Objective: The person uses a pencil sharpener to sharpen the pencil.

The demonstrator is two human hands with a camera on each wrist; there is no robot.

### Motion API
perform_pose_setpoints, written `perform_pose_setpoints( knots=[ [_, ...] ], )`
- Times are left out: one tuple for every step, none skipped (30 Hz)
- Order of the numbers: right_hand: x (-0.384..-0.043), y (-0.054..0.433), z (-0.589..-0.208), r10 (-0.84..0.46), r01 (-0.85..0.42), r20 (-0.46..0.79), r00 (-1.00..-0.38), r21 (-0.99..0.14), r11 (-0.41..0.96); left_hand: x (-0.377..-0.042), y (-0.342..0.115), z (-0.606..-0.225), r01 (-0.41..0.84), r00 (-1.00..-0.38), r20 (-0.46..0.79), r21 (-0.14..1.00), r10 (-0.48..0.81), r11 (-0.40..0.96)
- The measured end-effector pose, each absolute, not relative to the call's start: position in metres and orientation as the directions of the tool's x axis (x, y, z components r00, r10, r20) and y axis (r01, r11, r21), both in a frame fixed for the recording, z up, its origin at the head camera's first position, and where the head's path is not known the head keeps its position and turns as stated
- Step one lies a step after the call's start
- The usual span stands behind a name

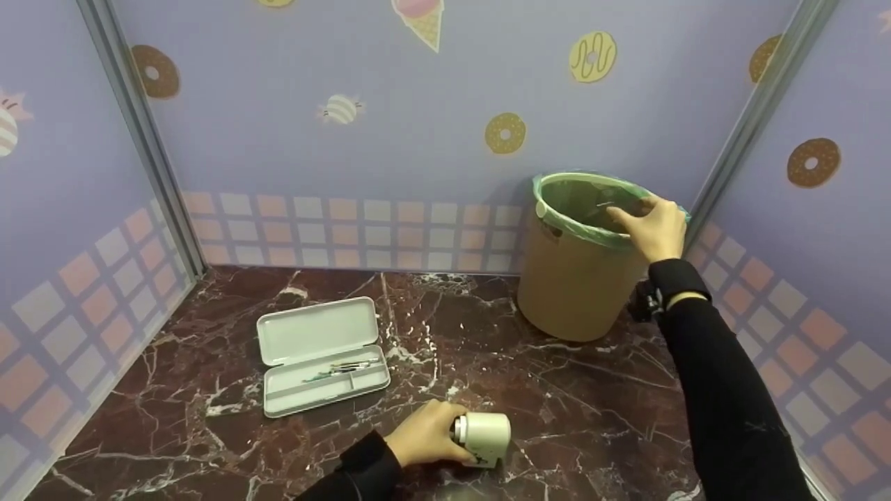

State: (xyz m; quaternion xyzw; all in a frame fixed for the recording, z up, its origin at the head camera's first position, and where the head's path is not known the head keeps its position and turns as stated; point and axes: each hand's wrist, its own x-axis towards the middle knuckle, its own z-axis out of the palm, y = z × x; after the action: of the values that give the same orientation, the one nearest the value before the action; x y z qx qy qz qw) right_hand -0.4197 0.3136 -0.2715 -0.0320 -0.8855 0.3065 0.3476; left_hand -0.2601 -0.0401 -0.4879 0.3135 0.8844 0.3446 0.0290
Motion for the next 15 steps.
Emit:
perform_pose_setpoints(
  knots=[
    [-0.418, 0.315, -0.271, 0.267, -0.166, 0.592, -0.76, -0.575, 0.801, -0.26, -0.04, -0.488, 0.531, -0.803, 0.16, 0.63, 0.574, 0.567],
    [-0.416, 0.316, -0.271, 0.262, -0.177, 0.589, -0.764, -0.583, 0.793, -0.261, -0.04, -0.488, 0.528, -0.805, 0.157, 0.631, 0.573, 0.569],
    [-0.414, 0.316, -0.27, 0.257, -0.188, 0.588, -0.767, -0.589, 0.786, -0.261, -0.04, -0.487, 0.525, -0.806, 0.154, 0.632, 0.571, 0.571],
    [-0.413, 0.317, -0.27, 0.248, -0.199, 0.59, -0.768, -0.589, 0.783, -0.261, -0.04, -0.488, 0.519, -0.809, 0.15, 0.635, 0.568, 0.572],
    [-0.412, 0.318, -0.27, 0.24, -0.212, 0.594, -0.768, -0.589, 0.78, -0.261, -0.04, -0.487, 0.515, -0.812, 0.147, 0.636, 0.566, 0.574],
    [-0.41, 0.318, -0.27, 0.233, -0.224, 0.601, -0.765, -0.587, 0.778, -0.261, -0.04, -0.487, 0.513, -0.813, 0.145, 0.636, 0.564, 0.576],
    [-0.408, 0.318, -0.271, 0.221, -0.24, 0.607, -0.763, -0.583, 0.776, -0.261, -0.04, -0.487, 0.512, -0.814, 0.143, 0.634, 0.562, 0.58],
    [-0.406, 0.318, -0.272, 0.209, -0.254, 0.612, -0.763, -0.581, 0.773, -0.261, -0.04, -0.487, 0.511, -0.815, 0.142, 0.632, 0.562, 0.582],
    [-0.404, 0.318, -0.272, 0.199, -0.269, 0.614, -0.764, -0.582, 0.767, -0.26, -0.04, -0.486, 0.51, -0.816, 0.141, 0.633, 0.561, 0.582],
    [-0.401, 0.317, -0.274, 0.188, -0.287, 0.615, -0.765, -0.587, 0.757, -0.26, -0.04, -0.487, 0.509, -0.816, 0.139, 0.633, 0.561, 0.584],
    [-0.398, 0.317, -0.275, 0.178, -0.304, 0.614, -0.769, -0.596, 0.743, -0.26, -0.04, -0.486, 0.509, -0.816, 0.138, 0.632, 0.561, 0.584],
    [-0.395, 0.316, -0.277, 0.166, -0.324, 0.611, -0.774, -0.607, 0.726, -0.26, -0.04, -0.487, 0.507, -0.817, 0.136, 0.633, 0.561, 0.585],
    [-0.391, 0.315, -0.279, 0.156, -0.34, 0.604, -0.781, -0.622, 0.706, -0.26, -0.04, -0.486, 0.506, -0.817, 0.135, 0.634, 0.561, 0.585],
    [-0.387, 0.314, -0.281, 0.146, -0.357, 0.597, -0.789, -0.638, 0.683, -0.26, -0.04, -0.487, 0.506, -0.816, 0.134, 0.636, 0.562, 0.582],
    [-0.384, 0.313, -0.284, 0.135, -0.37, 0.59, -0.796, -0.65, 0.664, -0.259, -0.039, -0.486, 0.505, -0.816, 0.133, 0.637, 0.562, 0.582]
  ],
)
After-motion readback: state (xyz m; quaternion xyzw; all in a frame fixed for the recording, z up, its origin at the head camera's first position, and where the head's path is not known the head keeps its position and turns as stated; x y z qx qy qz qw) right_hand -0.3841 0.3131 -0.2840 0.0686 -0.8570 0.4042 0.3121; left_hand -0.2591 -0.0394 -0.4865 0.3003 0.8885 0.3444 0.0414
